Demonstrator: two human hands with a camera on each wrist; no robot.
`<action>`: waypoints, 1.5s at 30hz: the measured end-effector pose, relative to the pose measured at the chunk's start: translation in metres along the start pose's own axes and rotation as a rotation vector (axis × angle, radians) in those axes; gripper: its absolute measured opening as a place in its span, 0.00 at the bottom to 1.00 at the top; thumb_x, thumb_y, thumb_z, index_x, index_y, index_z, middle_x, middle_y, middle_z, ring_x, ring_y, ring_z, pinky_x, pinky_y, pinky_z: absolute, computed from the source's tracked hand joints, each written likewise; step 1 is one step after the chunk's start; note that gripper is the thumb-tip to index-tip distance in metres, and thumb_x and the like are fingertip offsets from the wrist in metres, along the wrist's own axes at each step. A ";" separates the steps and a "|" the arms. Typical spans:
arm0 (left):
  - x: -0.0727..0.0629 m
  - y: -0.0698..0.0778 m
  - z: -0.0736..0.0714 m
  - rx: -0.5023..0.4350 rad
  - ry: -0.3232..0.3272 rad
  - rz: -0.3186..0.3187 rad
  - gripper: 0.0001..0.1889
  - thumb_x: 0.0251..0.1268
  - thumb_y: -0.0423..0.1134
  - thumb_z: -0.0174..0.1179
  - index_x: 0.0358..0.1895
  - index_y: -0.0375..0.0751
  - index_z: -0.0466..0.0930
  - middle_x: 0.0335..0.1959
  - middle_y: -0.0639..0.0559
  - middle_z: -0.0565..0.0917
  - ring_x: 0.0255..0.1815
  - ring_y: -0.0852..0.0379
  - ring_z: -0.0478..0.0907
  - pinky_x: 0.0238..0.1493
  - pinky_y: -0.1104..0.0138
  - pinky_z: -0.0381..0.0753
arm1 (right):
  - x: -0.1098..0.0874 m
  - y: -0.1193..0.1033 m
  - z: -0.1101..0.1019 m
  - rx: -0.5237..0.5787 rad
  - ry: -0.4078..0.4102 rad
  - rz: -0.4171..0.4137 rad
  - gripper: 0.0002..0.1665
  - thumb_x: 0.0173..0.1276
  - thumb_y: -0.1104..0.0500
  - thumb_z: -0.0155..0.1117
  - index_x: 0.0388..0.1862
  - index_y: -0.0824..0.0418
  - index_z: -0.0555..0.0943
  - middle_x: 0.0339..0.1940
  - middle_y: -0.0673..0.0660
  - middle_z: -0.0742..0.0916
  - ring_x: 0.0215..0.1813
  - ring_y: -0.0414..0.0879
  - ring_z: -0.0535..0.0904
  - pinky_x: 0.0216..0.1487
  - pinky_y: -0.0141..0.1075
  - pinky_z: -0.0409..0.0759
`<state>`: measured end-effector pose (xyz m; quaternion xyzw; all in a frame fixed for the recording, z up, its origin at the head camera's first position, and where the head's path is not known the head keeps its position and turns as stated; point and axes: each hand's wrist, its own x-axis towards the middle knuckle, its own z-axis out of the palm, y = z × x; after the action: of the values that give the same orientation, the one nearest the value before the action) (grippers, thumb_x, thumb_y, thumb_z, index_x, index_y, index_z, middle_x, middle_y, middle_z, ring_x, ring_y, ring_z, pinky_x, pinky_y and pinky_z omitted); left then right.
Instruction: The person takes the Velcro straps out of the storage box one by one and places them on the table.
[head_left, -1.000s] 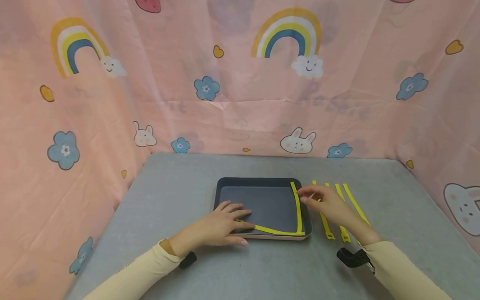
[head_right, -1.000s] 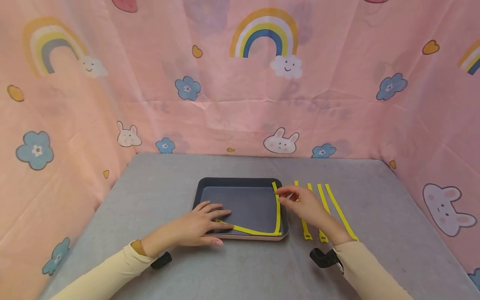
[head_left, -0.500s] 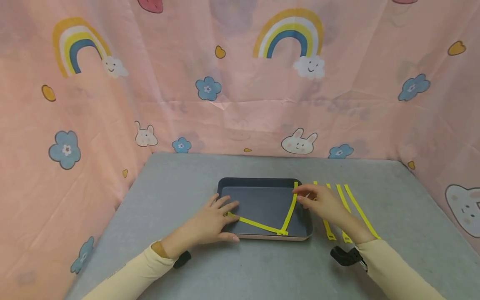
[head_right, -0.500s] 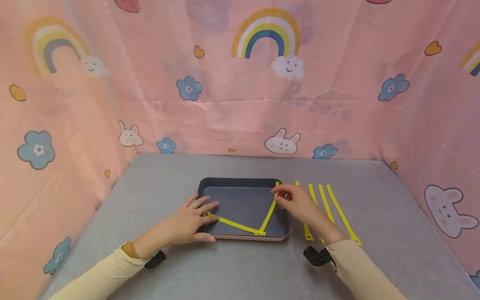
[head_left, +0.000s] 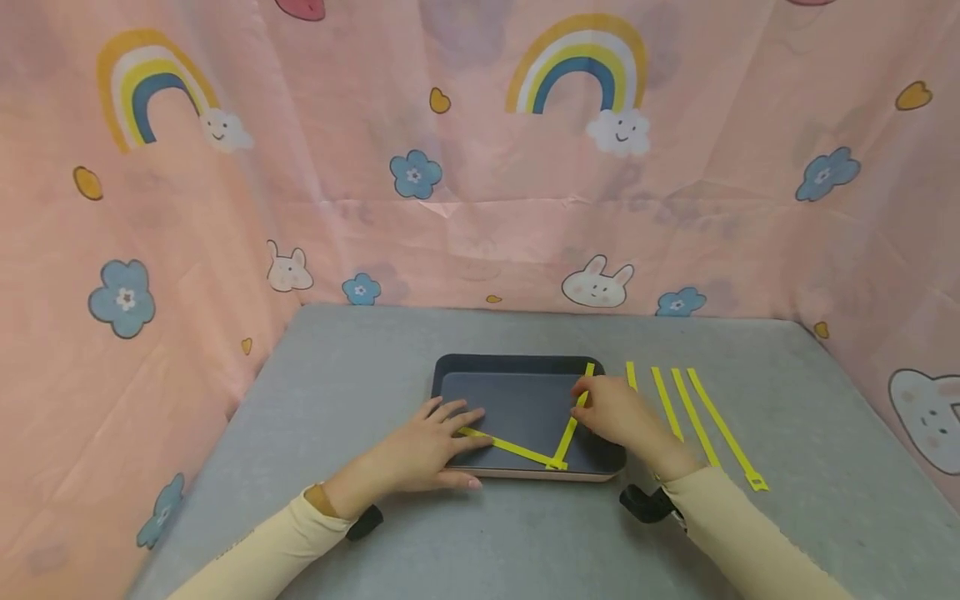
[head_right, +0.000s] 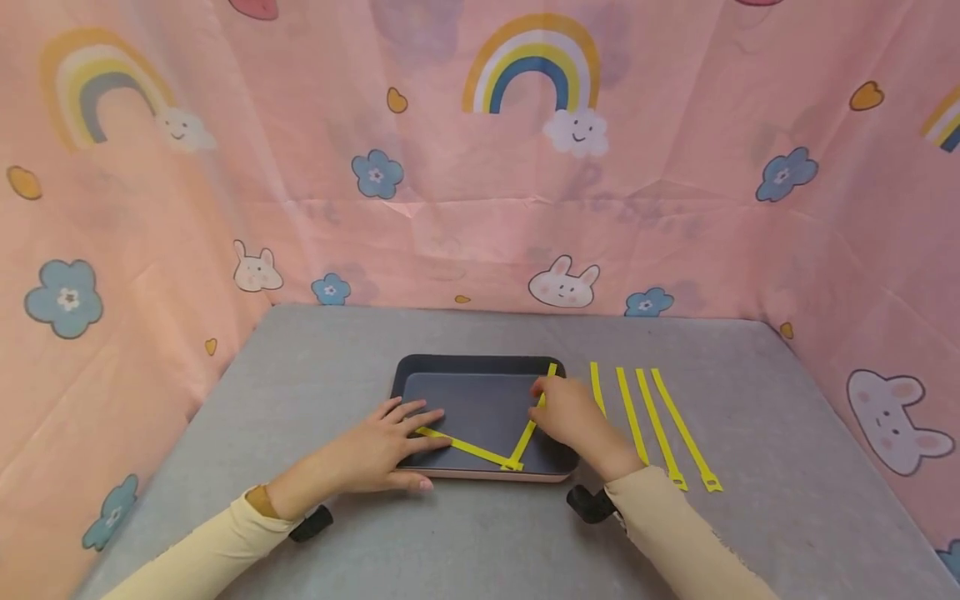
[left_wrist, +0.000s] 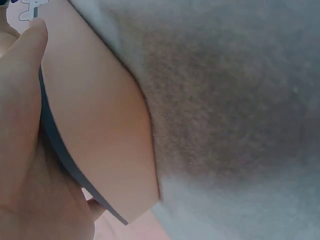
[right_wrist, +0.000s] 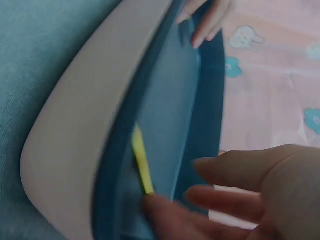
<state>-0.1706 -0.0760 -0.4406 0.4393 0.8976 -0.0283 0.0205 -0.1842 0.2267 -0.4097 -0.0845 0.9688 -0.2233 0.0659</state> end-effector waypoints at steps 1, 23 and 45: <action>0.000 0.000 0.000 0.000 -0.003 0.001 0.34 0.67 0.71 0.46 0.73 0.63 0.67 0.79 0.50 0.62 0.80 0.43 0.57 0.77 0.42 0.56 | 0.001 -0.001 0.003 -0.035 0.004 0.007 0.18 0.65 0.60 0.67 0.51 0.69 0.82 0.34 0.59 0.88 0.26 0.43 0.79 0.28 0.36 0.79; 0.000 0.000 0.000 -0.031 0.000 0.017 0.34 0.67 0.69 0.49 0.73 0.61 0.68 0.78 0.47 0.64 0.79 0.41 0.58 0.76 0.42 0.57 | 0.024 0.005 0.028 0.041 0.007 -0.016 0.36 0.57 0.66 0.74 0.66 0.65 0.74 0.60 0.73 0.74 0.48 0.60 0.79 0.45 0.48 0.80; 0.001 -0.003 0.005 -0.082 -0.032 -0.004 0.34 0.67 0.68 0.51 0.73 0.62 0.66 0.79 0.48 0.61 0.80 0.42 0.55 0.77 0.41 0.52 | 0.017 0.024 0.019 0.208 0.079 -0.179 0.18 0.63 0.73 0.61 0.52 0.64 0.81 0.29 0.57 0.84 0.28 0.42 0.77 0.29 0.33 0.75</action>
<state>-0.1740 -0.0775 -0.4458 0.4359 0.8985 0.0014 0.0527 -0.2013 0.2369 -0.4387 -0.1543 0.9309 -0.3306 0.0157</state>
